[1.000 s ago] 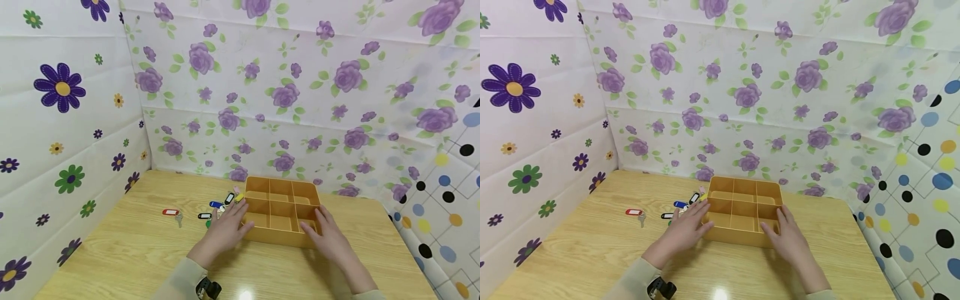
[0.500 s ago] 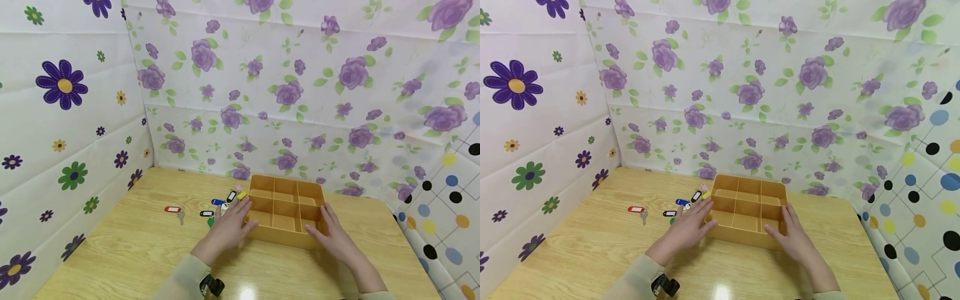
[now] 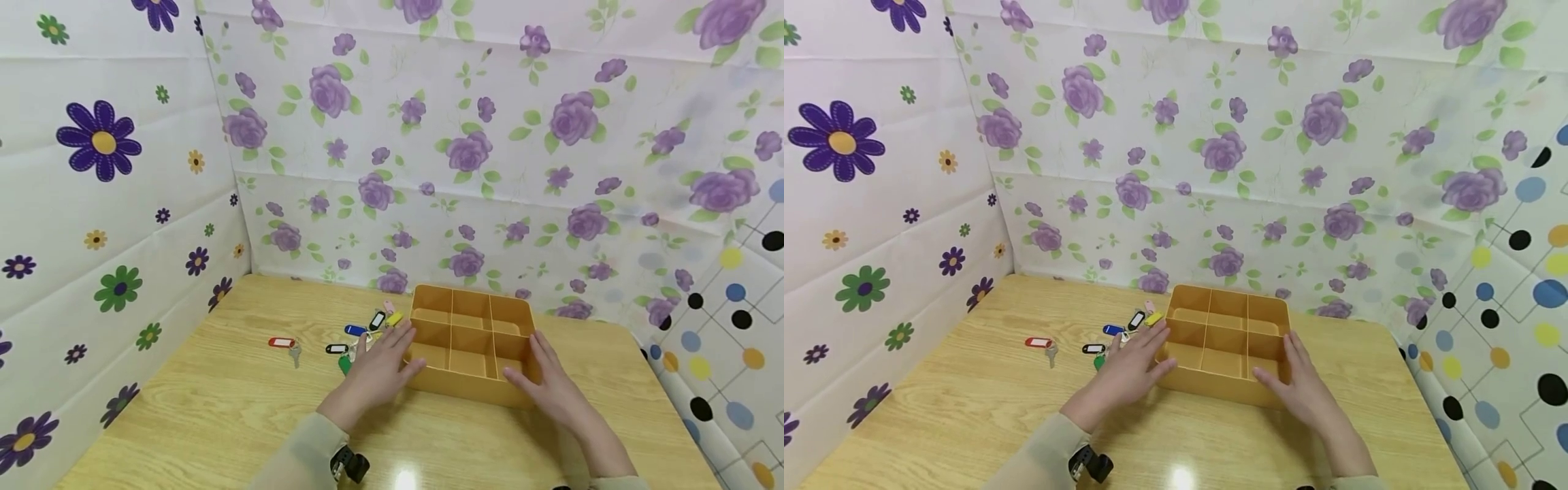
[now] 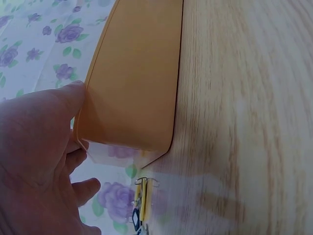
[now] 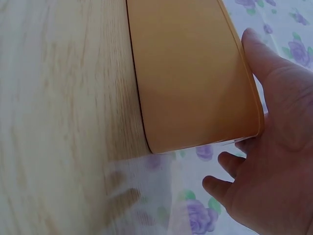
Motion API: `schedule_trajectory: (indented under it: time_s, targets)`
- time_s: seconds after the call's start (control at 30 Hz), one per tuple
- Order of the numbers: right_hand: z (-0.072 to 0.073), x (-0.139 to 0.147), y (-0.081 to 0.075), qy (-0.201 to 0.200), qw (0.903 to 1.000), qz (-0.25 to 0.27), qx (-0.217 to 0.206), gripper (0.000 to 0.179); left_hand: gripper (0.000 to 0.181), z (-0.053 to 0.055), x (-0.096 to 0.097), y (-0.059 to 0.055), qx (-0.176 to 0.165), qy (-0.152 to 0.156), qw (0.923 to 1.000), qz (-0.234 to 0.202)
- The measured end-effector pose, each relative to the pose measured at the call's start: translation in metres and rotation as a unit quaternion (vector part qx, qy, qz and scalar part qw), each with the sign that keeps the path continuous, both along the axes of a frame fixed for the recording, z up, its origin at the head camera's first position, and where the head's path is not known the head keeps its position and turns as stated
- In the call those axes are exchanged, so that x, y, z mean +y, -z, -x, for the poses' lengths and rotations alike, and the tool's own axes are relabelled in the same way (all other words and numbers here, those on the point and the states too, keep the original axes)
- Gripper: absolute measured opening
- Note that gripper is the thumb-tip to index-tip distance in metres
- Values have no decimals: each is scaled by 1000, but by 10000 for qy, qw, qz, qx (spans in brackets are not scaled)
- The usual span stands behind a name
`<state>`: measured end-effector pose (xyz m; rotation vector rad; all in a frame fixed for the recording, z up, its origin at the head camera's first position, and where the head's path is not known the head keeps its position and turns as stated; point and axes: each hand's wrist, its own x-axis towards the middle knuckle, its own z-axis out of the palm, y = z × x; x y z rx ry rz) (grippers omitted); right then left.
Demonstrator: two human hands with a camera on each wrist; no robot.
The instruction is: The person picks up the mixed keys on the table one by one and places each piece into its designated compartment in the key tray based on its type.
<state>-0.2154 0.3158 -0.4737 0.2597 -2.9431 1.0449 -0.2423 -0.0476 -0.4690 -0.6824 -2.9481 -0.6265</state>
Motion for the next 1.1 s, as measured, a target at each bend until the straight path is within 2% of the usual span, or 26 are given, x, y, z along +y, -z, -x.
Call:
schedule_trajectory:
  time_s: [0.17,0.37,0.53,0.7,0.93,1.1]
  targets:
    - [-1,2,5,47,10000,13,-60,115,79,0,1,2,-16,-8,10000,2]
    - [-2,6,8,14,10000,-12,-57,115,78,-1,2,3,-35,74,10000,-17]
    - [0,6,8,-8,9998,114,148,114,75,-1,6,0,3,153,9999,-70]
    - [4,5,3,16,9994,-127,316,114,76,0,10,-3,76,117,9999,-2]
    - [4,7,0,107,9996,-225,102,118,79,-1,15,-9,189,141,9997,80]
    - [3,10,2,175,9998,-129,52,119,83,-1,17,-13,131,106,9997,183]
